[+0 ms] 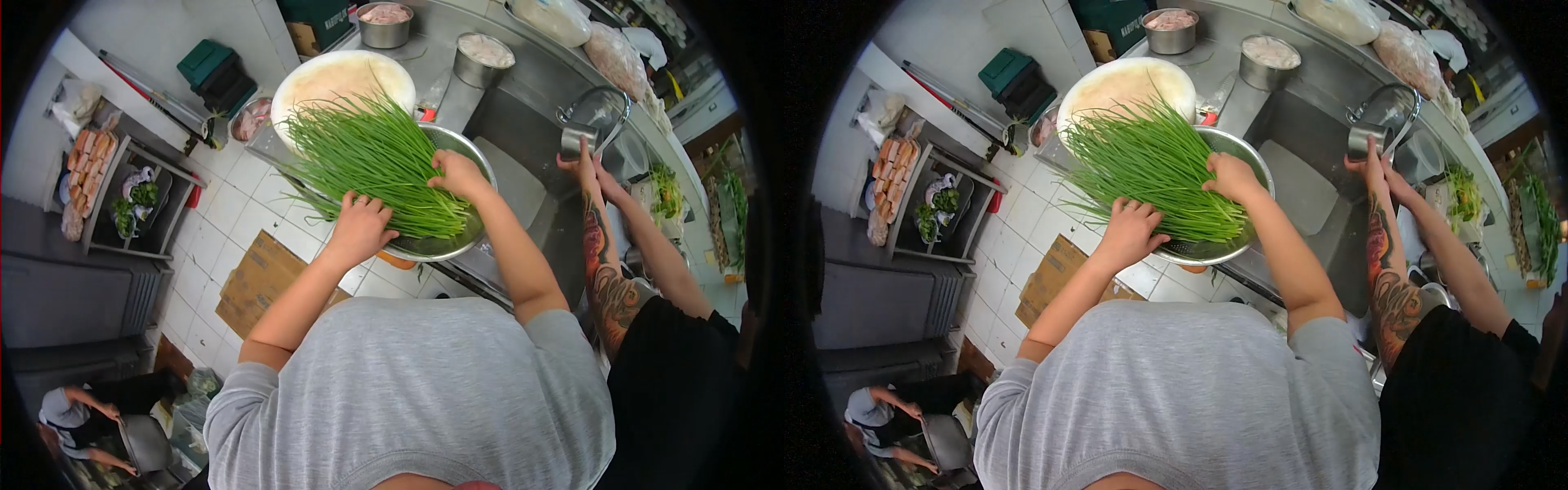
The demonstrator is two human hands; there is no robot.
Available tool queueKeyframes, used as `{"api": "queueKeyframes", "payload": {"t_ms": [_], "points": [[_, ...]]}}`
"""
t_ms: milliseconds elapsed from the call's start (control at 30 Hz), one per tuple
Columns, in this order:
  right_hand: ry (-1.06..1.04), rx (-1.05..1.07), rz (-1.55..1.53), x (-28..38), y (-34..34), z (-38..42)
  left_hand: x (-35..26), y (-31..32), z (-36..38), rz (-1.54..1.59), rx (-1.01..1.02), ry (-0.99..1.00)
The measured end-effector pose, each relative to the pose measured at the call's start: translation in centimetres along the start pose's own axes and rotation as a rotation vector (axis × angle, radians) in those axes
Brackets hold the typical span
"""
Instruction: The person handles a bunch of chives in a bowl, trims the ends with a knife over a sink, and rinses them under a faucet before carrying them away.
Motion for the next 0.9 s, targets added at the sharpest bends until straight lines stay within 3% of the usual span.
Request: {"api": "queueKeyframes", "payload": {"t_ms": [33,133,233,333,567,667,767,867,900], "points": [[-0.006,-0.043,-0.031,0.1,-0.5,0.3,0.0,0.1,0.1,0.007,0.009,-0.007],[-0.109,0.091,-0.169,1.7,1.4,0.8,-0.1,0.3,0.3,-0.004,0.031,-0.006],[-0.183,0.074,-0.085,3.5,3.9,1.5,0.0,0.4,0.5,0.002,0.025,-0.001],[-0.147,0.026,-0.158,4.9,4.2,0.9,0.2,0.6,0.4,0.0,0.039,-0.012],[-0.189,0.103,-0.71,6.2,0.9,-0.9,-0.8,-0.1,-1.1,0.031,-0.056,0.038],[-0.107,-0.032,-0.557,2.1,-1.5,-1.6,0.1,0.0,-3.0,-0.006,-0.094,0.008],[-0.066,0.055,-0.352,0.9,-0.1,-0.7,2.0,0.8,-3.6,-0.045,-0.067,-0.058],[-0.21,-0.189,-0.016,2.4,1.4,0.8,2.0,-0.1,-3.3,-0.072,-0.148,-0.044],[-0.163,-0.151,-0.006,2.0,2.2,0.7,2.1,-0.2,-3.1,-0.073,-0.14,-0.061]]}}
Point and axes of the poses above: each hand's wrist, its own z-axis away from the middle knuckle, its own y-axis out of the palm, x = y × z, the point moved 8 cm from there along -z, towards the middle knuckle, and after that the axes turned 2 degrees about -y, right-handed, at the moved point
